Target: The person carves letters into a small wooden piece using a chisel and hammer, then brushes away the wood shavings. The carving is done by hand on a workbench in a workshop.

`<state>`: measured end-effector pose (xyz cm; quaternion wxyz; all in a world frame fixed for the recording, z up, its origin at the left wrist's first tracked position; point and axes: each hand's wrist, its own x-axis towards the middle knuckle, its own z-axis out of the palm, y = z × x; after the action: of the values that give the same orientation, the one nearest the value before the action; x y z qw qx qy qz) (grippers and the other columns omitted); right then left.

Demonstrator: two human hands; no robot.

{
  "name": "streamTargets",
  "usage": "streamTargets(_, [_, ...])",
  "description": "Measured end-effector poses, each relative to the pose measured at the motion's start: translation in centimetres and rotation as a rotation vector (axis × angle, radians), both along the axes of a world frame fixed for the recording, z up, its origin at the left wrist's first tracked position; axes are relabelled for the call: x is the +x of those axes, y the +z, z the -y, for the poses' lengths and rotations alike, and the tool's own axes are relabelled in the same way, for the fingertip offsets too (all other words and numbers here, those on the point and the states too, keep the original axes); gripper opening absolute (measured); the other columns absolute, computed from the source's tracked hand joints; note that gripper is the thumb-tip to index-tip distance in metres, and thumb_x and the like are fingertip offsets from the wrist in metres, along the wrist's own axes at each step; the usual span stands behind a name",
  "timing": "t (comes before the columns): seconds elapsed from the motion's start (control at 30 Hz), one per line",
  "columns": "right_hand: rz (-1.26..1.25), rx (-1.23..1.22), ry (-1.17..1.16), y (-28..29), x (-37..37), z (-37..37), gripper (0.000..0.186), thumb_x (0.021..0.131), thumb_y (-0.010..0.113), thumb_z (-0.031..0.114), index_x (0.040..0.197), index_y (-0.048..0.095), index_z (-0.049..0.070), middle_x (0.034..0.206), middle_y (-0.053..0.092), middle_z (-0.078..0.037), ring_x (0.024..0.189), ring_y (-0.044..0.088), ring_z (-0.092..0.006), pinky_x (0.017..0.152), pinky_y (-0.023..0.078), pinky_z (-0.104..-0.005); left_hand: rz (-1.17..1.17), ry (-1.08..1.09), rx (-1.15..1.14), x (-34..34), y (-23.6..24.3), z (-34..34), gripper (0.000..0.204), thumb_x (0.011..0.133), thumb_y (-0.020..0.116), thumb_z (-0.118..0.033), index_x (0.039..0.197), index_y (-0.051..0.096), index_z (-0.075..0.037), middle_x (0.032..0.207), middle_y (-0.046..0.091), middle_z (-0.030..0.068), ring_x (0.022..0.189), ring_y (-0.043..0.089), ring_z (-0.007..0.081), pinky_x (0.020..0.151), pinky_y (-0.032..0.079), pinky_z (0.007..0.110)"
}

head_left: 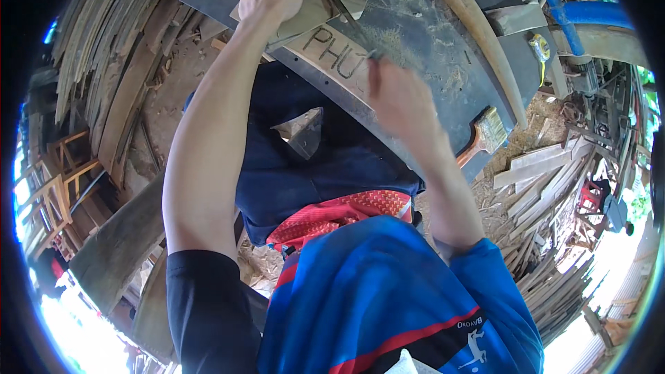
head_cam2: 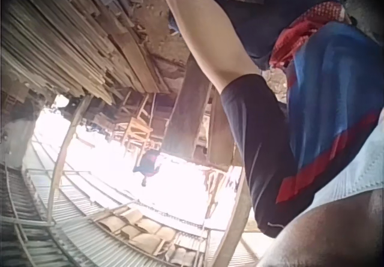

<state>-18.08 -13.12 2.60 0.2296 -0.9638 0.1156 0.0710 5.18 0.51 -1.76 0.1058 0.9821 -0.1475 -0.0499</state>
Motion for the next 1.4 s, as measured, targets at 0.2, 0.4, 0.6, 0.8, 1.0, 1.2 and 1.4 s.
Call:
streamTargets(0.2, [0.001,-0.011,0.021,0.1,1.6,0.1,0.039,0.107,0.044,0.029,0.092,0.060,-0.004,0.075,0.068,-0.030,0.075,0.070,-0.0477,0.069,0.057,-0.0546,0.038,0.016,-0.036,-0.6,-0.3,0.1,0.068,0.109,0.024,-0.045,0.109,0.073,0.003,0.128,0.065,0.0253,0.143,0.042,0.0378,0.124,0.022,0.053])
streamTargets(0.4, [0.063,-0.019,0.006,-1.1,2.3,-0.5,0.036,0.106,0.046,0.027,0.092,0.059,-0.004,0.073,0.068,-0.028,0.071,0.071,-0.0454,0.064,0.058,-0.0525,0.008,-0.047,0.011,-0.7,1.5,-0.2,0.065,0.108,0.027,-0.044,0.107,0.073,0.002,0.127,0.066,0.0251,0.137,0.048,0.0378,0.123,0.024,0.054])
streamTargets(0.6, [0.018,-0.020,0.009,-0.5,-0.1,-1.2,0.034,0.106,0.048,0.026,0.090,0.059,-0.003,0.073,0.068,-0.027,0.072,0.071,-0.0442,0.064,0.058,-0.0515,0.064,-0.081,-0.029,-0.6,0.9,0.1,0.065,0.108,0.028,-0.043,0.104,0.073,0.003,0.126,0.064,0.0291,0.134,0.051,0.0394,0.122,0.025,0.057])
streamTargets(0.8, [0.099,-0.012,-0.034,-1.5,3.5,-1.9,0.035,0.105,0.048,0.028,0.092,0.058,-0.002,0.073,0.068,-0.027,0.071,0.069,-0.0467,0.065,0.055,-0.0554,0.017,-0.080,0.016,-0.7,1.5,-0.1,0.069,0.108,0.026,-0.046,0.104,0.074,0.004,0.127,0.065,0.0276,0.133,0.052,0.0390,0.121,0.025,0.057])
streamTargets(1.0, [-0.048,-0.008,-0.052,-0.3,-2.4,-1.4,0.033,0.105,0.048,0.027,0.091,0.059,-0.001,0.072,0.068,-0.027,0.069,0.070,-0.0450,0.065,0.056,-0.0560,0.009,-0.205,0.023,-0.9,1.4,0.4,0.073,0.108,0.021,-0.048,0.101,0.076,-0.001,0.122,0.069,0.0234,0.130,0.055,0.0297,0.114,0.033,0.050])
streamTargets(1.2, [0.124,0.017,-0.025,-1.6,2.8,-1.3,0.034,0.105,0.049,0.027,0.091,0.060,-0.002,0.069,0.067,-0.026,0.068,0.069,-0.0461,0.064,0.056,-0.0550,0.066,-0.111,0.056,-1.0,1.0,0.5,0.072,0.108,0.020,-0.046,0.100,0.078,-0.002,0.114,0.073,0.0214,0.123,0.060,0.0296,0.110,0.033,0.049])
streamTargets(1.4, [-0.086,-0.007,-0.088,0.1,-4.2,-1.1,0.034,0.105,0.048,0.026,0.092,0.061,-0.002,0.071,0.067,-0.028,0.070,0.069,-0.0465,0.066,0.056,-0.0557,0.048,-0.088,0.052,-1.5,1.2,1.0,0.070,0.108,0.021,-0.044,0.102,0.077,-0.003,0.111,0.074,0.0193,0.119,0.061,0.0283,0.109,0.034,0.049])
